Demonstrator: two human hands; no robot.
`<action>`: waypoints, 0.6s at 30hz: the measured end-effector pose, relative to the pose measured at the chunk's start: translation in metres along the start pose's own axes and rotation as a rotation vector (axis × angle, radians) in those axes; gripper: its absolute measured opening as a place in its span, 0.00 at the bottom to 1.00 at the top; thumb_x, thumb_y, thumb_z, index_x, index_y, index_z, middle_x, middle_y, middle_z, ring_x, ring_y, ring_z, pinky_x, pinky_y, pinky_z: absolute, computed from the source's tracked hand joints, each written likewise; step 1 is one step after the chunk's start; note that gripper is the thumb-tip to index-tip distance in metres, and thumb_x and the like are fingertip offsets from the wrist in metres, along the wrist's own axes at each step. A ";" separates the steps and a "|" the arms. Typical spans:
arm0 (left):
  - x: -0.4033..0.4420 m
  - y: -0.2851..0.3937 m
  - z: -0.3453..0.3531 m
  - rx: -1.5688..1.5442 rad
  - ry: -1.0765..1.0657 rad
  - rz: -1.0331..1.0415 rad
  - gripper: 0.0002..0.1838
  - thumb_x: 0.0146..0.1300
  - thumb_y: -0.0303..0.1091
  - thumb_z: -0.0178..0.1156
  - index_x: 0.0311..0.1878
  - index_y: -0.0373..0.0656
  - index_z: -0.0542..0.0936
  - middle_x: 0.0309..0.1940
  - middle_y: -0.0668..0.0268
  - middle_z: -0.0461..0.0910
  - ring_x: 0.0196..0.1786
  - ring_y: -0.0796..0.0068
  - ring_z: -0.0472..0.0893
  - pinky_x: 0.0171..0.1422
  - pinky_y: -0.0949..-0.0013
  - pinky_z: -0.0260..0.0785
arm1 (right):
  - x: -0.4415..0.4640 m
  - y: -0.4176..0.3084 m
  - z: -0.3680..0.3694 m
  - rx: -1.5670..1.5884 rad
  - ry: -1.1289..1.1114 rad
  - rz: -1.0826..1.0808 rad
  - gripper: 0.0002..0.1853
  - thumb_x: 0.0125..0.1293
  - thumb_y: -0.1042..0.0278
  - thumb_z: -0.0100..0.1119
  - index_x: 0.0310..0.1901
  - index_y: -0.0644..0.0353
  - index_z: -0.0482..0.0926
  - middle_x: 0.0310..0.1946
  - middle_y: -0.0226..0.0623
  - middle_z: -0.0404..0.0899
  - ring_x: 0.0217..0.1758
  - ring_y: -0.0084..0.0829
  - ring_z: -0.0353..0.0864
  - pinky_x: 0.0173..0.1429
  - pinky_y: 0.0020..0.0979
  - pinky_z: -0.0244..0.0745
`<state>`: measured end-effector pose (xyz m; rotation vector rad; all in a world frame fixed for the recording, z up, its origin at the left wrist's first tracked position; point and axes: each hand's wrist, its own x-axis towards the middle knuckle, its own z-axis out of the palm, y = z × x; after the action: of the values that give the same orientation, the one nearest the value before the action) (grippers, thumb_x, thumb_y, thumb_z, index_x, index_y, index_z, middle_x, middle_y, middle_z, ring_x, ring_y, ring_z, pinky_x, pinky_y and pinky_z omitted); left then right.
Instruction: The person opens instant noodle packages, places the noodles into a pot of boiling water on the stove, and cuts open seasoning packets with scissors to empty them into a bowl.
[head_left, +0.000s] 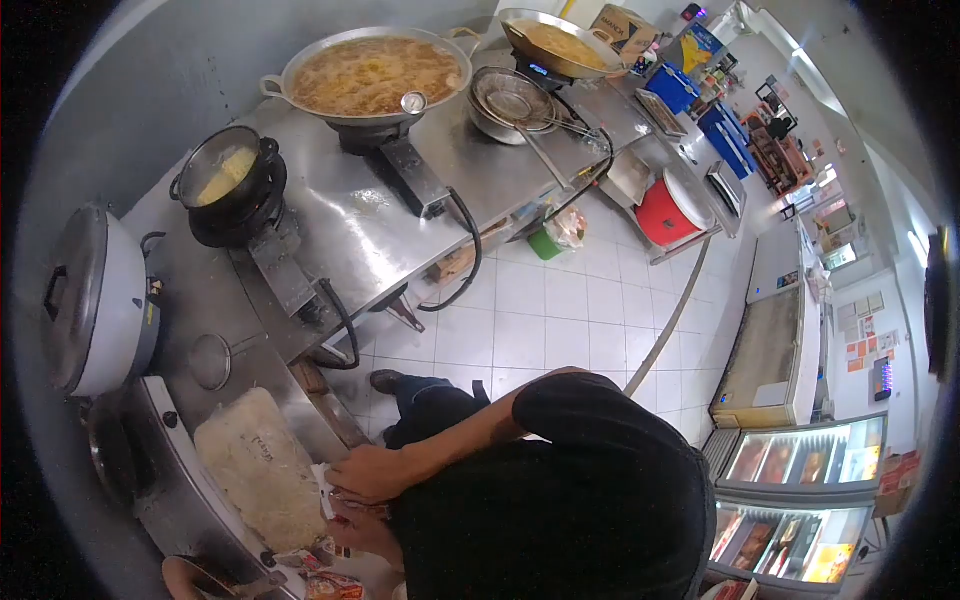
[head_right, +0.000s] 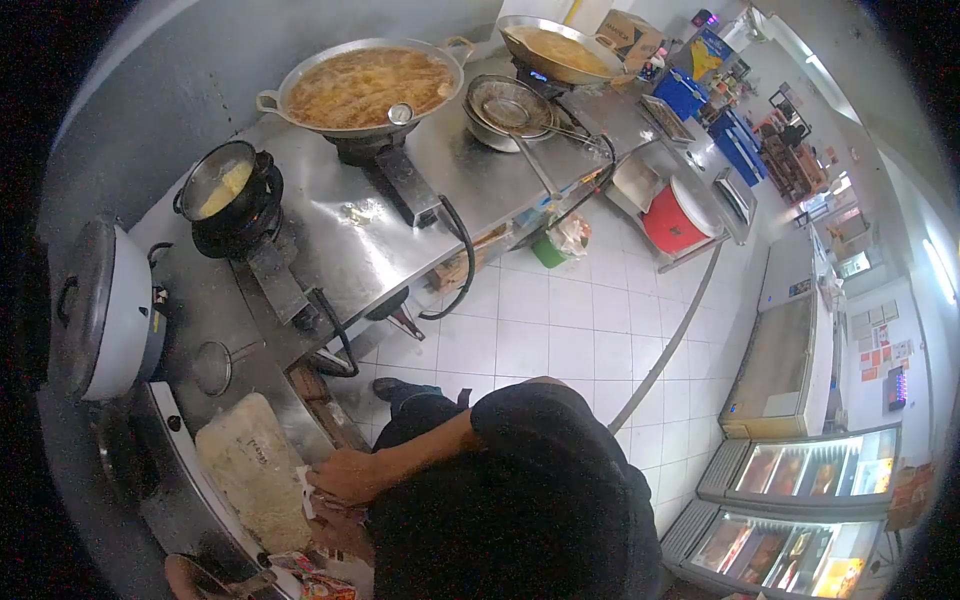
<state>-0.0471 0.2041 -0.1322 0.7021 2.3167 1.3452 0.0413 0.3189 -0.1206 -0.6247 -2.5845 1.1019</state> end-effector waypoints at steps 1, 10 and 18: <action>0.000 -0.001 0.000 0.001 -0.003 -0.002 0.20 0.71 0.40 0.54 0.49 0.27 0.78 0.41 0.49 0.82 0.38 0.64 0.81 0.42 0.64 0.74 | 0.001 0.002 0.000 -0.005 0.038 -0.036 0.15 0.66 0.58 0.55 0.41 0.63 0.71 0.31 0.47 0.77 0.33 0.50 0.80 0.35 0.48 0.73; 0.011 -0.042 0.006 0.034 -0.015 -0.027 0.20 0.71 0.38 0.53 0.53 0.27 0.78 0.40 0.48 0.83 0.37 0.65 0.83 0.39 0.65 0.76 | 0.010 -0.003 -0.020 -0.034 0.073 -0.033 0.17 0.62 0.57 0.58 0.43 0.63 0.73 0.38 0.46 0.76 0.38 0.46 0.80 0.40 0.44 0.75; 0.003 0.039 -0.015 -0.045 0.022 0.104 0.14 0.69 0.29 0.54 0.52 0.31 0.81 0.49 0.51 0.82 0.48 0.60 0.83 0.47 0.67 0.75 | 0.020 -0.009 -0.023 -0.031 0.001 -0.109 0.09 0.65 0.66 0.55 0.41 0.61 0.72 0.31 0.46 0.77 0.36 0.51 0.80 0.40 0.45 0.75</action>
<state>-0.0482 0.2119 -0.0907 0.8078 2.2874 1.4518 0.0310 0.3371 -0.0965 -0.4851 -2.6049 1.0290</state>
